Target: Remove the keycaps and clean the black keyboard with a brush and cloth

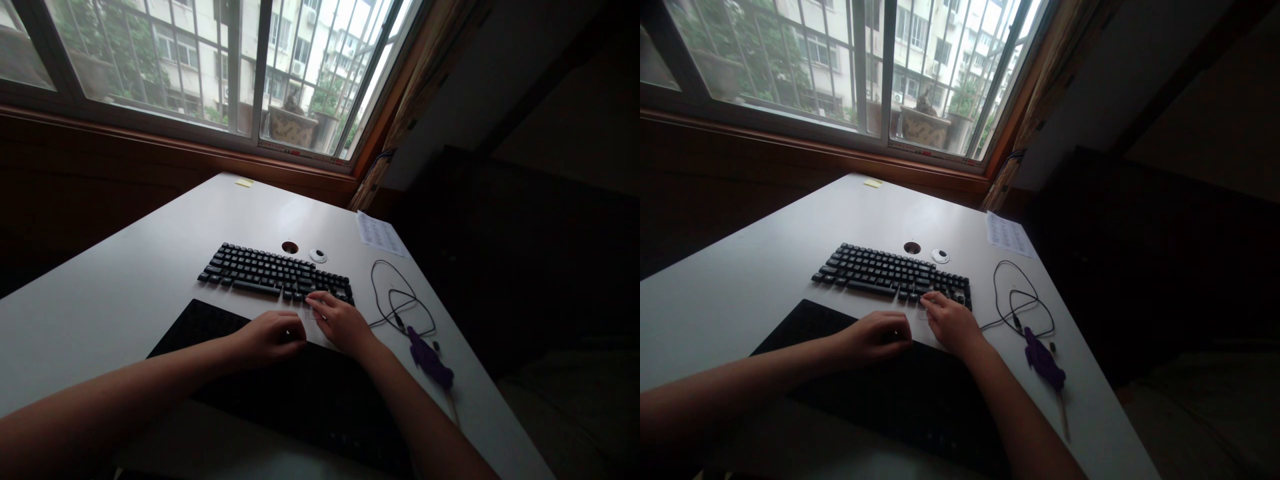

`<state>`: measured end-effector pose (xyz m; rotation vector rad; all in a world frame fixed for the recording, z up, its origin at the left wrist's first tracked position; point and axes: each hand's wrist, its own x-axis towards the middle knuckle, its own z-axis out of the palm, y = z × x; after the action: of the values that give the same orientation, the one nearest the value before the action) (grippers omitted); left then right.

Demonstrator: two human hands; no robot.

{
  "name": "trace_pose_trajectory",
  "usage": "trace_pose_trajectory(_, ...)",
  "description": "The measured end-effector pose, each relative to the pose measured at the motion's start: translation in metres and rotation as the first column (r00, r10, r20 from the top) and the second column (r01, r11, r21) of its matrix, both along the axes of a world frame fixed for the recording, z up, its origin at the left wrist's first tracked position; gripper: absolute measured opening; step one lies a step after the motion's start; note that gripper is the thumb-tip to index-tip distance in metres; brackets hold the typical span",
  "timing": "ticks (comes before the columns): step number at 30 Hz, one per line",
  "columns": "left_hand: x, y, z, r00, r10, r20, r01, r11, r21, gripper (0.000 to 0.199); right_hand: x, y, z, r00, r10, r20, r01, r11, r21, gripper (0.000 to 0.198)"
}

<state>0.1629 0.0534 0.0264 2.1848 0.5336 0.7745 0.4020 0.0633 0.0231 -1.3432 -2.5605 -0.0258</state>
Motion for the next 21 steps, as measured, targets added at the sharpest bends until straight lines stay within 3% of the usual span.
trace_pose_trajectory(12,0.000,0.000,0.001,1.000,-0.006,-0.008,0.006,1.000,0.005,0.014,0.000,-0.002,0.000,1.000,-0.010,-0.024,0.010,1.000,0.006,0.039)
trace_pose_trajectory(21,-0.001,-0.001,0.005,1.000,0.004,-0.024,-0.004,1.000,-0.011,0.014,0.022,-0.013,0.015,0.974,-0.104,-0.199,0.113,0.993,0.033,0.033)
